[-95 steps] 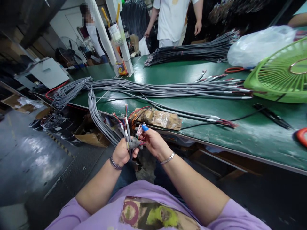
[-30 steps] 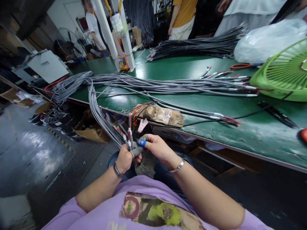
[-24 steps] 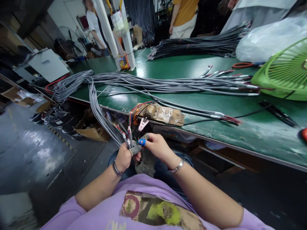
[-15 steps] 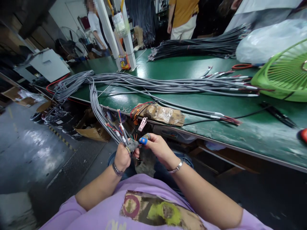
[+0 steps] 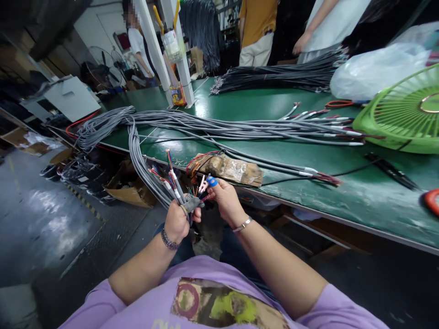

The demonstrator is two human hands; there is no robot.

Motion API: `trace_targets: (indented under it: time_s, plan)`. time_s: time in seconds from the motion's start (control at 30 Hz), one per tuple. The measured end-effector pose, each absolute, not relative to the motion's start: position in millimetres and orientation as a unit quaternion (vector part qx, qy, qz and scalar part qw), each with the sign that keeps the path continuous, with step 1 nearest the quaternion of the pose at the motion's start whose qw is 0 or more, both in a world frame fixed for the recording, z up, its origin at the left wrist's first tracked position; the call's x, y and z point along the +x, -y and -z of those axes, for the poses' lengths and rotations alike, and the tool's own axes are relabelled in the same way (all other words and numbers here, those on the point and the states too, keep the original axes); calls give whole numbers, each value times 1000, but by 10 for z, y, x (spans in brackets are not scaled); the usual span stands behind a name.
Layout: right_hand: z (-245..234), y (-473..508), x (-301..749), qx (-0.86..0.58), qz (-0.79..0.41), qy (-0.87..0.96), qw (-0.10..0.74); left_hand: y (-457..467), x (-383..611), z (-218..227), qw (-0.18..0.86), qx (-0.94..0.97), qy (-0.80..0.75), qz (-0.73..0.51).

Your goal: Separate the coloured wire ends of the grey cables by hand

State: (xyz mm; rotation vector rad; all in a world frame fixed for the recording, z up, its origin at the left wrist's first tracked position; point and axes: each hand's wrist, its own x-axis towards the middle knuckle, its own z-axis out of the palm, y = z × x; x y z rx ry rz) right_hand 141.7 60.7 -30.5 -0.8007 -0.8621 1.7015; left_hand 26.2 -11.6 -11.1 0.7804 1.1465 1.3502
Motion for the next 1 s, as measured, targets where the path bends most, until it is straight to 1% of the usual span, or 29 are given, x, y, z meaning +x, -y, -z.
trace_targets:
  time_s: [0.07, 0.1, 0.2, 0.27, 0.33, 0.57, 0.67, 0.83, 1.0]
  plan:
    - [356, -572, 1398, -360, -649, 380, 552, 92, 262, 119, 566, 330, -493, -572]
    - [375, -560, 1392, -364, -641, 385, 556, 81, 262, 125, 566, 330, -495, -571]
    - [385, -551, 1373, -337, -694, 365, 521, 61, 269, 141, 569, 327, -498, -566]
    - [359, -567, 1354, -307, -748, 323, 493, 55, 280, 147, 571, 327, -500, -563]
    - [328, -591, 1333, -285, -779, 278, 484, 52, 290, 154, 572, 327, -502, -561]
    - [317, -611, 1302, -280, -789, 226, 498, 62, 285, 208, 568, 337, -512, -550]
    - [346, -592, 1342, -272, -803, 222, 482, 91, 275, 205, 561, 342, -510, -555]
    - [346, -569, 1419, -264, -833, 225, 431, 165, 273, 189, 553, 336, -506, -571]
    - [285, -560, 1404, -261, -813, 246, 458, 181, 286, 159, 530, 312, -500, -609]
